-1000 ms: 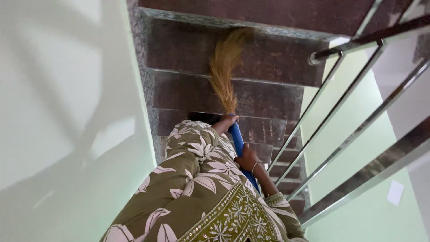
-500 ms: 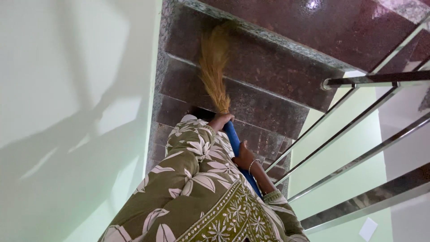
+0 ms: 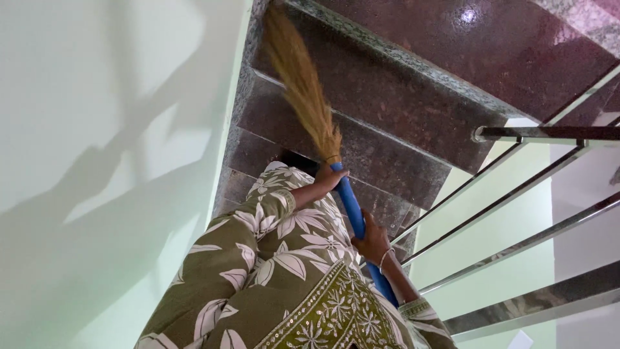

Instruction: The person sweeps the stairs step by step using a broom while walking down the staircase.

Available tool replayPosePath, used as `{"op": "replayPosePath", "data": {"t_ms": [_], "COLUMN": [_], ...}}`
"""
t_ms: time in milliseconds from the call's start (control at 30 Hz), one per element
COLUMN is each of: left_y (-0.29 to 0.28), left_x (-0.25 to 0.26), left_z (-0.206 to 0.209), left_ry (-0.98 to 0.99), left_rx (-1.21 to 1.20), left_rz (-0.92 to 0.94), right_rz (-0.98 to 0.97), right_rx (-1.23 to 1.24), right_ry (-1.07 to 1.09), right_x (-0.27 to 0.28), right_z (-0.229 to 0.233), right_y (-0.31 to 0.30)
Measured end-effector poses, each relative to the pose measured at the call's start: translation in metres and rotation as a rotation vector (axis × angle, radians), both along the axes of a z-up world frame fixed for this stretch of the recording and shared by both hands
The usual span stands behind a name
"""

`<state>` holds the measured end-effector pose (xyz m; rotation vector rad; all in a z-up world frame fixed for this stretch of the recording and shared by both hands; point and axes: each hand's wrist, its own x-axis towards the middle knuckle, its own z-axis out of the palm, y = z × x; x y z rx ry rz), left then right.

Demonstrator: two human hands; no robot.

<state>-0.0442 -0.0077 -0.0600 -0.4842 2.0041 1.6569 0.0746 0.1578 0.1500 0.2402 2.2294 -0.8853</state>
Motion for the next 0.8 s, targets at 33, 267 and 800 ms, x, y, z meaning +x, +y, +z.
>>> {"op": "replayPosePath", "data": {"t_ms": [33, 267, 800], "left_y": [0.004, 0.014, -0.044], "left_x": [-0.003, -0.054, -0.038], "left_z": [-0.003, -0.029, -0.018], "left_ry": [0.115, -0.350, -0.648], "left_rx": [0.073, 0.149, -0.033], "left_rz": [-0.019, 0.023, 0.016], "right_rz": [-0.023, 0.043, 0.095], "right_rx": [-0.003, 0.016, -0.081], "right_ry": [-0.048, -0.041, -0.202], "right_x": [-0.009, -0.059, -0.044], "right_z": [0.003, -0.060, -0.066], "right_y": [0.002, -0.009, -0.039]}}
